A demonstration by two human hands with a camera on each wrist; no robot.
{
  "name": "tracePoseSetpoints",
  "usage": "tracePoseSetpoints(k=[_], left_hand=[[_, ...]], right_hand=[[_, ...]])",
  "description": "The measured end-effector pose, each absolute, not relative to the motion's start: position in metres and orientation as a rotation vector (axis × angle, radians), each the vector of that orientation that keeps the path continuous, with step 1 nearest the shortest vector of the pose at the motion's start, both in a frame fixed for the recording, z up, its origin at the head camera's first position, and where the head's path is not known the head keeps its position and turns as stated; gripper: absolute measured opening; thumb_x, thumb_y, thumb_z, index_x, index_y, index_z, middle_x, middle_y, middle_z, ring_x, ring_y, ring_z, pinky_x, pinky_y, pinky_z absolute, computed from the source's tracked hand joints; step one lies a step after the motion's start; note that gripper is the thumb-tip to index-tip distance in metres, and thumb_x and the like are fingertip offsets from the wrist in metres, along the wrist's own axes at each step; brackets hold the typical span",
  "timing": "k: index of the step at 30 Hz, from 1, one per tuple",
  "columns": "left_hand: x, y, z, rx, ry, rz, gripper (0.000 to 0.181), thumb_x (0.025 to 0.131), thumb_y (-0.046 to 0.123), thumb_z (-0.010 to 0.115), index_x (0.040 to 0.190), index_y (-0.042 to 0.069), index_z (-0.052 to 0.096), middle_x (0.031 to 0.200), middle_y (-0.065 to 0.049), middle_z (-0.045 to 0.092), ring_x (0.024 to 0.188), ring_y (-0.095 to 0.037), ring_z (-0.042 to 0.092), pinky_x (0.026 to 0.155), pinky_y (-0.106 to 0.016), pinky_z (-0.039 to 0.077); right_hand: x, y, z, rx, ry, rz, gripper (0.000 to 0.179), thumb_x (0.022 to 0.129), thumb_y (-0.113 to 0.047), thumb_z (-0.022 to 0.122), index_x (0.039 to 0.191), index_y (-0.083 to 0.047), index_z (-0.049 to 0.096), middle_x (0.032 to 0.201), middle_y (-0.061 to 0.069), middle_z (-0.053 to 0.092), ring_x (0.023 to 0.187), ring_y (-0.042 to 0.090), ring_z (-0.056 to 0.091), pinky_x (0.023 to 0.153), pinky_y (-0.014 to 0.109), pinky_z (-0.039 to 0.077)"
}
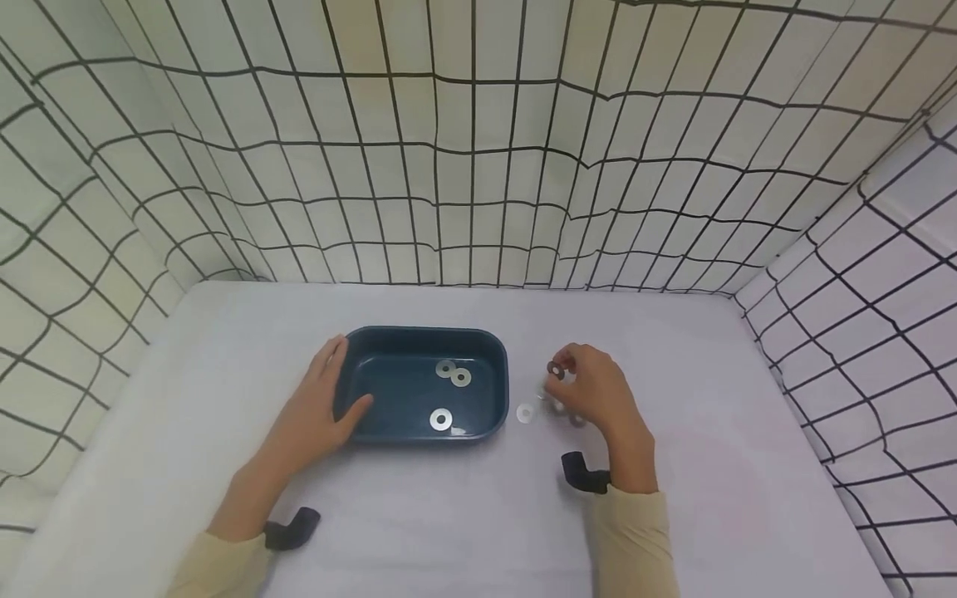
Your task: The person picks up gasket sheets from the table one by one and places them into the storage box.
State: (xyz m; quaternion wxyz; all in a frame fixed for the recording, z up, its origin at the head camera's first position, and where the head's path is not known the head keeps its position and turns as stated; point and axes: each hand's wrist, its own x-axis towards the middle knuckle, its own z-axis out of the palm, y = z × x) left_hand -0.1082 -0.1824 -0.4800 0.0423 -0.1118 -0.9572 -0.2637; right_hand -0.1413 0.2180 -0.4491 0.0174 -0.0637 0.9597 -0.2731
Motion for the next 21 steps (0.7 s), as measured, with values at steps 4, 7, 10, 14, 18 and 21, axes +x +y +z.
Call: tracePoseSetpoints(k=[4, 7, 10, 14, 18, 21], left_hand=[[-0.108, -0.179, -0.487, -0.354, -2.926, -0.82, 0.092, 0.102, 0.04, 0.065, 0.169, 0.0, 0.015, 0.177, -0.021, 0.018, 0.162, -0.046, 0.024, 0.13, -0.064, 0.029], [-0.105, -0.183, -0.491, -0.335, -2.934, -0.805, 0.093, 0.102, 0.041, 0.065, 0.169, 0.001, 0.014, 0.177, -0.02, 0.017, 0.162, -0.045, 0.025, 0.129, -0.064, 0.03], [-0.105, -0.186, -0.488, -0.33, -2.931, -0.817, 0.093, 0.102, 0.041, 0.065, 0.17, 0.002, 0.014, 0.177, -0.019, 0.017, 0.162, -0.045, 0.024, 0.129, -0.065, 0.03], [-0.107, -0.184, -0.482, -0.333, -2.92, -0.829, 0.092, 0.102, 0.04, 0.064, 0.169, 0.002, 0.015, 0.177, -0.02, 0.017, 0.163, -0.045, 0.024, 0.129, -0.065, 0.029], [-0.107, -0.182, -0.48, -0.337, -2.922, -0.825, 0.091, 0.102, 0.038, 0.065, 0.169, 0.0, 0.016, 0.177, -0.02, 0.018, 0.163, -0.044, 0.024, 0.13, -0.063, 0.028], [-0.108, -0.181, -0.48, -0.343, -2.919, -0.823, 0.092, 0.102, 0.038, 0.065, 0.169, 0.0, 0.015, 0.177, -0.021, 0.018, 0.163, -0.043, 0.024, 0.13, -0.063, 0.028]], right_hand=[[-0.136, 0.219, -0.449, -0.193, 2.969, -0.857, 0.026, 0.093, -0.019, 0.071, 0.116, -0.007, 0.075, 0.112, 0.013, 0.077, 0.11, 0.032, 0.068, 0.091, 0.052, 0.059], [-0.136, 0.214, -0.45, -0.245, 2.959, -0.886, 0.026, 0.092, -0.019, 0.071, 0.116, -0.008, 0.075, 0.112, 0.011, 0.077, 0.11, 0.03, 0.068, 0.091, 0.051, 0.059], [-0.138, 0.208, -0.448, -0.291, 2.974, -0.895, 0.026, 0.091, -0.018, 0.072, 0.115, -0.009, 0.075, 0.111, 0.009, 0.077, 0.109, 0.03, 0.069, 0.092, 0.051, 0.059], [-0.141, 0.204, -0.445, -0.337, 2.985, -0.897, 0.026, 0.091, -0.017, 0.072, 0.116, -0.009, 0.075, 0.111, 0.008, 0.078, 0.108, 0.028, 0.069, 0.092, 0.05, 0.059], [-0.141, 0.2, -0.444, -0.369, 2.986, -0.9, 0.025, 0.092, -0.019, 0.074, 0.116, -0.01, 0.075, 0.111, 0.007, 0.077, 0.108, 0.027, 0.069, 0.093, 0.049, 0.059], [-0.141, 0.197, -0.443, -0.388, 2.997, -0.891, 0.025, 0.092, -0.019, 0.074, 0.115, -0.011, 0.076, 0.11, 0.006, 0.077, 0.108, 0.027, 0.069, 0.092, 0.049, 0.06]])
